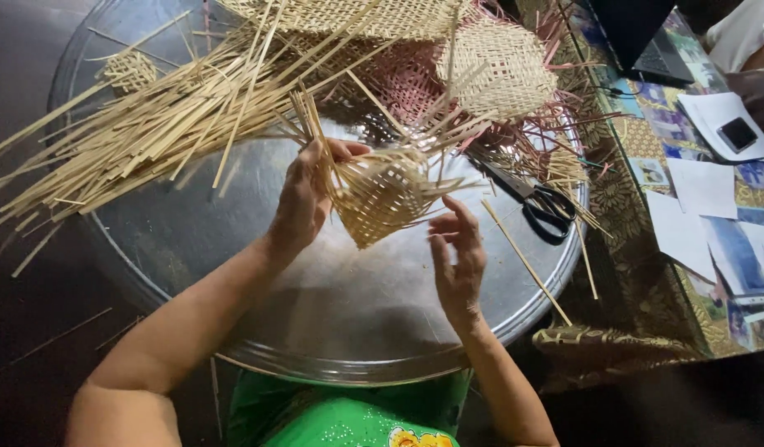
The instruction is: Weaving thin strips of material to create the sides of a basket on a metal tray
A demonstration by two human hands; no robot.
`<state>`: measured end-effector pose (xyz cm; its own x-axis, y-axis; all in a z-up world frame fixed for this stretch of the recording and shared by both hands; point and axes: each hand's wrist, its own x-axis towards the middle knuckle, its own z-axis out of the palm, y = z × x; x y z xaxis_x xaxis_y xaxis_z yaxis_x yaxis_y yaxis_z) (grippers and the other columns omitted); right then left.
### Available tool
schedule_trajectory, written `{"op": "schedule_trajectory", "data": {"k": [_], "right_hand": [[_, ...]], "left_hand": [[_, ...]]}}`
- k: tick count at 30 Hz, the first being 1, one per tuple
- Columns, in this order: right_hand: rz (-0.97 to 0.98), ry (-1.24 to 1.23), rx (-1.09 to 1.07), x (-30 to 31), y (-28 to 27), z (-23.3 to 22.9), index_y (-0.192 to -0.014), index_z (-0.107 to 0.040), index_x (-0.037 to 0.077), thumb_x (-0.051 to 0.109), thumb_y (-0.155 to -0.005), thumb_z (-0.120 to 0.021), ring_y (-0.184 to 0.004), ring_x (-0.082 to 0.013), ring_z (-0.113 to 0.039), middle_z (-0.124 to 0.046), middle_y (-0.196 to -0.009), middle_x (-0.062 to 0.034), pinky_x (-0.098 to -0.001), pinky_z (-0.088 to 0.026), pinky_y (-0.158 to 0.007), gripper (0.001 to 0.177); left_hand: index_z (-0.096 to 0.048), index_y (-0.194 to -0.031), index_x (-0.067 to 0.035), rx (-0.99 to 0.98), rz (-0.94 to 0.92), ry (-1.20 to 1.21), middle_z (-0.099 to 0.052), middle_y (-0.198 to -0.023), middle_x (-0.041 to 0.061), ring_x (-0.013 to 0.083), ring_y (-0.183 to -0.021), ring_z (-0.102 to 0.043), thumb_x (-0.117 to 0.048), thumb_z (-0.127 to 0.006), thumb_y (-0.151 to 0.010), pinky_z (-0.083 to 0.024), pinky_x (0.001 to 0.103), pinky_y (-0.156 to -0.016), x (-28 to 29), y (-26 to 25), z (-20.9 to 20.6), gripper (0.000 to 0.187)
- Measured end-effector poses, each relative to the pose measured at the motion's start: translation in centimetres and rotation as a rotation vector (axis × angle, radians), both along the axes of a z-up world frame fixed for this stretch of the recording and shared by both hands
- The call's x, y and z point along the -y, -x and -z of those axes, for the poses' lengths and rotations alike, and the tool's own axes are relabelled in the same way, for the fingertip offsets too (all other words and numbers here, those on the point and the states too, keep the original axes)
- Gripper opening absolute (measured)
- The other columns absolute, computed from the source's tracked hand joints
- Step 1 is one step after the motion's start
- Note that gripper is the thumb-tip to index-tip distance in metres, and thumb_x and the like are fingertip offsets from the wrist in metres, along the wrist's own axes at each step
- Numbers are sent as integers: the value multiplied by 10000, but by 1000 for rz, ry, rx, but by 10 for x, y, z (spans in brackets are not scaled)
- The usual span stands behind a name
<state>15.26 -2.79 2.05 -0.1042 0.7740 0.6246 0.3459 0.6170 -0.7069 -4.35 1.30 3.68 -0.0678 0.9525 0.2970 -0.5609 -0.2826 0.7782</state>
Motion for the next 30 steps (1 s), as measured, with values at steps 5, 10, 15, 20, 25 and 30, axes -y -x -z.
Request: {"op": "schedule_trajectory", "data": {"k": [5, 10, 15, 20, 25, 30], "right_hand": [[-93, 278, -323, 4, 16, -10, -1238, -312, 94, 292, -749, -607, -960, -148, -465, -457, -1034, -72, -267, -440, -777, 604], [-118, 374, -353, 4, 18, -16, -1295, -256, 123, 381, -687, -654, -1058, -211, -413, -430, -1168, -141, -336, -396, -824, 771], [-301, 411, -525, 2, 13, -6, -1271, -310, 110, 163, -664, -701, -1062, -199, -465, -456, -1157, -89, -332, -421, -868, 724], [-338, 348, -609, -3, 11, 7, -1167, -370, 107, 34, -665, -674, -1003, -210, -520, -480, -1097, -94, -316, -477, -805, 591], [-349, 250, -608, 0, 17, 5, -1047, -417, 71, -18, -669, -662, -940, -177, -538, -529, -1031, -102, -294, -494, -722, 460], [-227, 152, -460, 6, 18, -4, -1055, -427, 62, 36, -672, -681, -896, -141, -529, -545, -1001, -103, -271, -474, -709, 459]], "left_hand": [[-537, -839, -17, -57, -103, -140, -574, -963, 213, 266, -968, -524, -351, -374, -856, -375, 323, -868, 6, -7, -1, 372], [-555, -862, -23, -81, -187, -157, -569, -936, 145, 197, -934, -504, -251, -435, -868, -383, 341, -871, 20, -12, -16, 257], [-558, -772, -41, -362, -226, -269, -563, -866, 148, 220, -836, -518, -299, -397, -872, -402, 377, -785, 27, -11, -25, 320], [-539, -771, -41, -377, -257, -341, -574, -877, 158, 230, -860, -510, -351, -355, -881, -370, 337, -788, 23, -9, -16, 377], [-525, -809, -58, -351, -212, -356, -582, -947, 142, 232, -928, -518, -436, -285, -884, -360, 285, -830, 18, -9, -2, 454], [-510, -796, -70, -300, -216, -291, -582, -933, 145, 221, -899, -529, -427, -298, -887, -377, 281, -797, 21, -11, -5, 425]]}}
